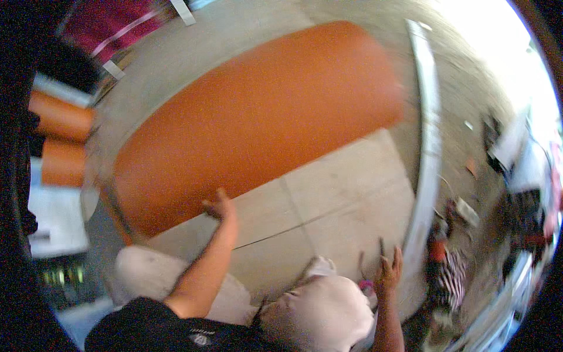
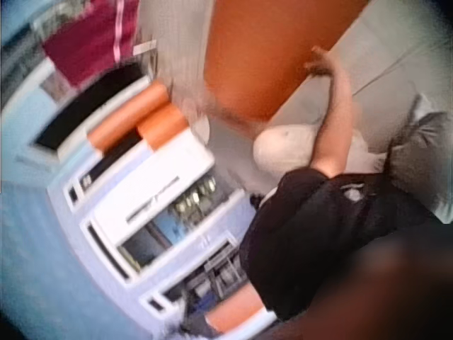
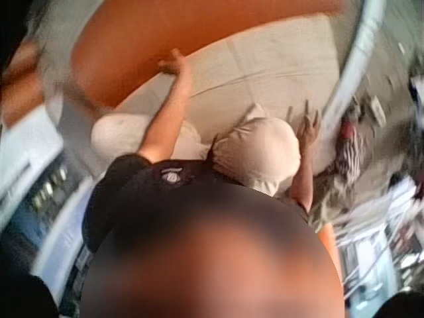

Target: The person marks a straight line on a large orange laminate sheet using a metal straightedge and a utility knife, then cuts along the marked line with an angle grinder. The cut separates the sheet into two pieces.

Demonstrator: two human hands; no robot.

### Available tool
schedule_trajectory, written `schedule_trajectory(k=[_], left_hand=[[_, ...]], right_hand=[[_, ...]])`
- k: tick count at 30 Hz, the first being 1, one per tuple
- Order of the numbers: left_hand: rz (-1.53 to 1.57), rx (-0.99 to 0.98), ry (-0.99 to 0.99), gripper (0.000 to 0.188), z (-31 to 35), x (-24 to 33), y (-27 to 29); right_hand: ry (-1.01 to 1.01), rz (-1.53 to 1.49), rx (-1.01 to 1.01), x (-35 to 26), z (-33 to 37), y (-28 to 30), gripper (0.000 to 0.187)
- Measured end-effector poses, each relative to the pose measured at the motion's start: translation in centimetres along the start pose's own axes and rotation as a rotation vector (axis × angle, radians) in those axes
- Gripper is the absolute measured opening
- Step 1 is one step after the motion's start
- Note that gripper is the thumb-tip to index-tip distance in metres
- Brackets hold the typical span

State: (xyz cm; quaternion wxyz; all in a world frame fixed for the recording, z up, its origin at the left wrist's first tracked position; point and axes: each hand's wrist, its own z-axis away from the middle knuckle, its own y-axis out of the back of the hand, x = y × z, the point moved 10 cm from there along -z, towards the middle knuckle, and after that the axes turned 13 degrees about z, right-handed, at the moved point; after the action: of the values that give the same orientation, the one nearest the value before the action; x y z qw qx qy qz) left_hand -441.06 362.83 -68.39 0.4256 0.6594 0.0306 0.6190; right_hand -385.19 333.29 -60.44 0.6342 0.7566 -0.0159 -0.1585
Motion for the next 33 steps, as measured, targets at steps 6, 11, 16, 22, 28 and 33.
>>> schedule_trajectory(k=[6,11,16,22,28,33], left_hand=[[-0.032,-0.103,-0.19,0.091,-0.8,-0.8,0.7],[-0.073,-0.222,-0.292,0.086,1.1,-1.3,-0.6],[-0.111,-0.3,-0.379,0.083,5.6,0.8,0.5],[-0.09,-0.435,-0.552,0.064,12.1,3.6,0.2],[0.024,-0.636,-0.591,0.04,17.3,6.1,-0.1],[0.188,-1.148,-0.428,0.034,26.0,8.6,-4.2]], right_hand=[[-0.487,0.404,0.222,15.6,0.5,7.9,0.046],[-0.791,0.209,-0.248,28.8,1.5,5.2,0.06],[-0.559,-0.334,-0.477,30.2,0.6,-1.0,0.041],[-0.539,-0.164,-0.441,30.0,1.2,-1.0,0.039],[-0.585,-0.153,-0.412,26.6,-1.4,3.3,0.037],[-0.654,-0.244,-0.371,23.1,-4.2,11.0,0.036]])
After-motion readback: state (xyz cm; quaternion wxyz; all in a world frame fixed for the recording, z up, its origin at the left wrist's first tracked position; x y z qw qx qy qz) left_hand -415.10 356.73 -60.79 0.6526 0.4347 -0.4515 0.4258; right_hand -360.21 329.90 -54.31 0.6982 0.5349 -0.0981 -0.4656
